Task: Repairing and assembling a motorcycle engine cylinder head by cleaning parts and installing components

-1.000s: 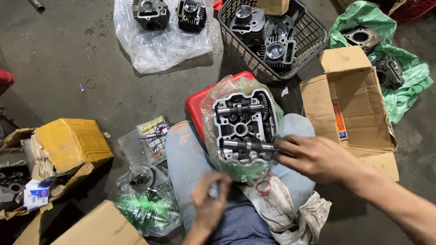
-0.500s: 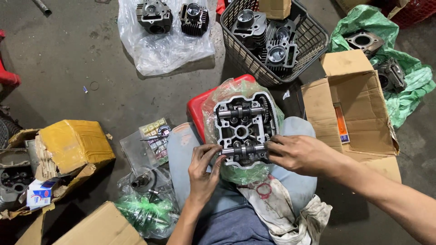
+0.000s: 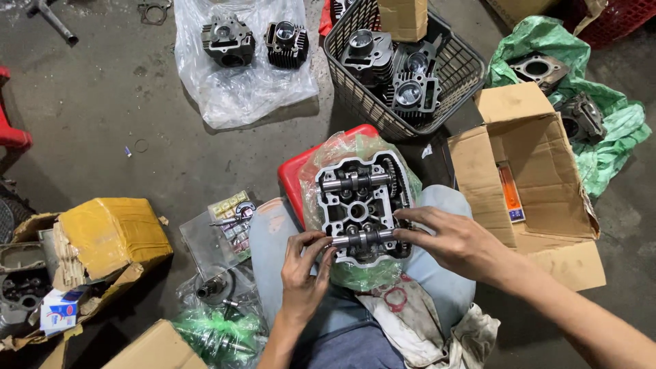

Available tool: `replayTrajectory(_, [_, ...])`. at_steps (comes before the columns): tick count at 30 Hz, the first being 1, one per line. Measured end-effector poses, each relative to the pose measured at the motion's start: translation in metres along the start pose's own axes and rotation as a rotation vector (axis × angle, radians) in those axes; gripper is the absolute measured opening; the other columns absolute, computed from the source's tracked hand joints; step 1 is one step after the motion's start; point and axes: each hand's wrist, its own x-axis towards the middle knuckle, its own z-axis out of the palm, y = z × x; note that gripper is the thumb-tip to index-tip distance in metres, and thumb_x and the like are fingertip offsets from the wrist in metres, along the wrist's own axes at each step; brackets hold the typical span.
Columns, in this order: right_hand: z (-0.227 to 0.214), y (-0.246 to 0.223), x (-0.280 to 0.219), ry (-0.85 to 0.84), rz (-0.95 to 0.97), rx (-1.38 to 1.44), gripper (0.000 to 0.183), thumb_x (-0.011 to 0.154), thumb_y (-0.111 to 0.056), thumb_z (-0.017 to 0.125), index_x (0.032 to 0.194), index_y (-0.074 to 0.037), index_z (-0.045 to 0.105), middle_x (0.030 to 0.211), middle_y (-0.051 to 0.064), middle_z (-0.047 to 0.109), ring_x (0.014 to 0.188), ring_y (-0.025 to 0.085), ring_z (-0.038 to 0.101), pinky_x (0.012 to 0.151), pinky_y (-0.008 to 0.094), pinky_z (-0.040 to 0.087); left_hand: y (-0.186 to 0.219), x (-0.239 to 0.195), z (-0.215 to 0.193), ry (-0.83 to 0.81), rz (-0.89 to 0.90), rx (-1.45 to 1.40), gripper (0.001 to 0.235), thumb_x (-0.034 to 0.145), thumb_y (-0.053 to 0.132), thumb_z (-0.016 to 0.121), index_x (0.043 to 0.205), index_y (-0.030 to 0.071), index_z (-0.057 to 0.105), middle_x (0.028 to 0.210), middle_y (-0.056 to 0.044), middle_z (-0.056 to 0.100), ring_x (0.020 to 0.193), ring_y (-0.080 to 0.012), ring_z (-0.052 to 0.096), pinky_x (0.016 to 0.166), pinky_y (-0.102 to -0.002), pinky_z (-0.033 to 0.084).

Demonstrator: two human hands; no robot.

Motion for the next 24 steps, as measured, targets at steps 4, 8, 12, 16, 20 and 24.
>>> replayTrajectory(4, [0.004, -0.007, 0.002, 0.099, 0.204, 0.168, 0.044, 0.082, -0.014, 0.072, 0.125, -0.013, 0.068, 0.136, 0.01, 0.065, 0.108, 0.024, 0.068, 0.091, 0.037, 0.058, -0.001, 0.0, 0.001, -0.013, 0.004, 0.018, 0.031, 0.082, 0.003, 0.079, 0.112, 0.003, 0.071, 0.112, -0.011, 0.065, 0.096, -0.0228, 0.066, 0.084, -0.032, 0.057])
replayTrajectory(8, [0.019, -0.006, 0.002, 0.101, 0.238, 0.22, 0.05, 0.084, -0.029, 0.078, 0.127, -0.008, 0.066, 0.135, 0.007, 0.066, 0.125, 0.028, 0.059, 0.107, 0.043, 0.048, -0.004, 0.0, 0.005, -0.025, 0.015, 0.069, 0.029, 0.083, 0.006, 0.08, 0.111, 0.004, 0.073, 0.111, -0.012, 0.065, 0.097, -0.0222, 0.067, 0.084, -0.031, 0.059])
replayTrajectory(12, [0.023, -0.006, -0.001, 0.135, 0.245, 0.234, 0.051, 0.087, -0.029, 0.074, 0.132, -0.006, 0.064, 0.136, 0.009, 0.066, 0.126, 0.028, 0.059, 0.109, 0.043, 0.048, 0.002, 0.001, 0.003, -0.043, 0.002, 0.086, 0.029, 0.083, 0.005, 0.079, 0.112, 0.003, 0.073, 0.111, -0.012, 0.065, 0.097, -0.0231, 0.066, 0.084, -0.032, 0.057])
replayTrajectory(16, [0.023, -0.007, -0.003, 0.191, 0.217, 0.247, 0.055, 0.08, -0.026, 0.082, 0.128, -0.004, 0.065, 0.136, 0.009, 0.067, 0.122, 0.026, 0.063, 0.109, 0.042, 0.047, 0.003, 0.001, 0.003, -0.054, -0.001, 0.106, 0.029, 0.083, 0.005, 0.079, 0.111, 0.004, 0.072, 0.112, -0.011, 0.064, 0.096, -0.0222, 0.065, 0.083, -0.032, 0.056])
replayTrajectory(20, [0.025, -0.005, -0.004, 0.229, 0.204, 0.281, 0.055, 0.078, -0.026, 0.084, 0.126, -0.004, 0.066, 0.134, 0.009, 0.069, 0.118, 0.025, 0.065, 0.102, 0.039, 0.05, 0.001, 0.0, 0.003, -0.056, -0.004, 0.13, 0.03, 0.083, 0.005, 0.079, 0.112, 0.005, 0.071, 0.112, -0.011, 0.064, 0.096, -0.0221, 0.065, 0.081, -0.031, 0.056])
replayTrajectory(24, [0.023, -0.007, -0.004, 0.24, 0.205, 0.284, 0.056, 0.079, -0.027, 0.083, 0.127, -0.003, 0.066, 0.134, 0.009, 0.069, 0.119, 0.026, 0.064, 0.106, 0.042, 0.049, 0.001, -0.001, 0.004, -0.056, -0.007, 0.136, 0.03, 0.083, 0.004, 0.079, 0.112, 0.006, 0.071, 0.112, -0.01, 0.063, 0.095, -0.0212, 0.064, 0.078, -0.031, 0.056])
